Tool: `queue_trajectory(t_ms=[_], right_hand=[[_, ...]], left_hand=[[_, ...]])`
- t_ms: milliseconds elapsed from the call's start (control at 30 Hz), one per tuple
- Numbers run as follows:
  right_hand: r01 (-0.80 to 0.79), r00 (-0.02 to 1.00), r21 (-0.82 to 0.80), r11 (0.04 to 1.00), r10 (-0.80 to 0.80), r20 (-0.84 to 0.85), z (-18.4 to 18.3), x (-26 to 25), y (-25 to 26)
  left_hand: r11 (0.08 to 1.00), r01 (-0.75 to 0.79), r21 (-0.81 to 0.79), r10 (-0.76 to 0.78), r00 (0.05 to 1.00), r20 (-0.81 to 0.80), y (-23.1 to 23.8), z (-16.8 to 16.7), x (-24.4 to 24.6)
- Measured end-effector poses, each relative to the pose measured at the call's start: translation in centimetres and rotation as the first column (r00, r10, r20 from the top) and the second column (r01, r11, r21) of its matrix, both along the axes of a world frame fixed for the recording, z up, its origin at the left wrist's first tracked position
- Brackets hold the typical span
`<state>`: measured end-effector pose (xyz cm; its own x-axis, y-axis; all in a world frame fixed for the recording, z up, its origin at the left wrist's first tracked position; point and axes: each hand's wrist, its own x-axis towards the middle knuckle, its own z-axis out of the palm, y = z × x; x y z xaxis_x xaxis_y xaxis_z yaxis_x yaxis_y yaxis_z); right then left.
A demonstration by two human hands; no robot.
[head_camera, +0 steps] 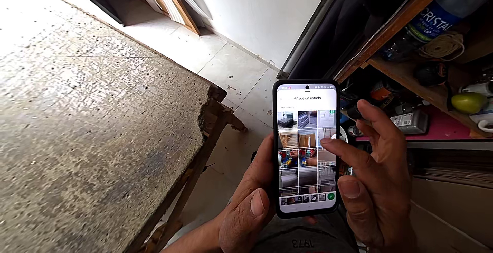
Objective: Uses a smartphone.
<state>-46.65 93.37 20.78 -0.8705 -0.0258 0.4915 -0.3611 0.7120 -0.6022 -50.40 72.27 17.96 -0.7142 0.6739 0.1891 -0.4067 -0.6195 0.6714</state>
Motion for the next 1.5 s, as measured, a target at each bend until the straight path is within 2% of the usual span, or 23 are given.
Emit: queue_trajectory(t_ms=[200, 433, 1133, 1367, 1500], right_hand=[[0.01, 1.0, 0.001, 1.0, -0.01, 0.002, -0.3, -0.4, 0.1], [-0.058, 0.998, -0.116, 0.992, 0.053, -0.04, -0.3, 1.2, 0.4], [-0.017, 0.999, -0.076, 0.997, 0.015, -0.036, 0.1, 0.2, 0.2], [0.042, 0.999, 0.039, 0.998, -0.041, -0.03, 0.3, -0.9, 0.1], [0.046, 0.997, -0.072, 0.996, -0.051, -0.059, 0.8, -0.2, 0.0]], left_hand=[[1.0, -0.001, 0.001, 0.001, 1.0, -0.006, 0.0, -0.1, 0.1], [1.0, -0.019, 0.006, 0.019, 1.0, -0.005, 0.0, 0.0, 0.0], [1.0, 0.002, 0.026, -0.002, 1.0, 0.002, -0.1, -0.3, -0.3], [1.0, 0.001, 0.02, -0.001, 1.0, -0.002, 0.0, -0.3, -0.3], [1.0, -0.004, 0.017, 0.003, 1.0, 0.01, -0.1, -0.4, -0.3]])
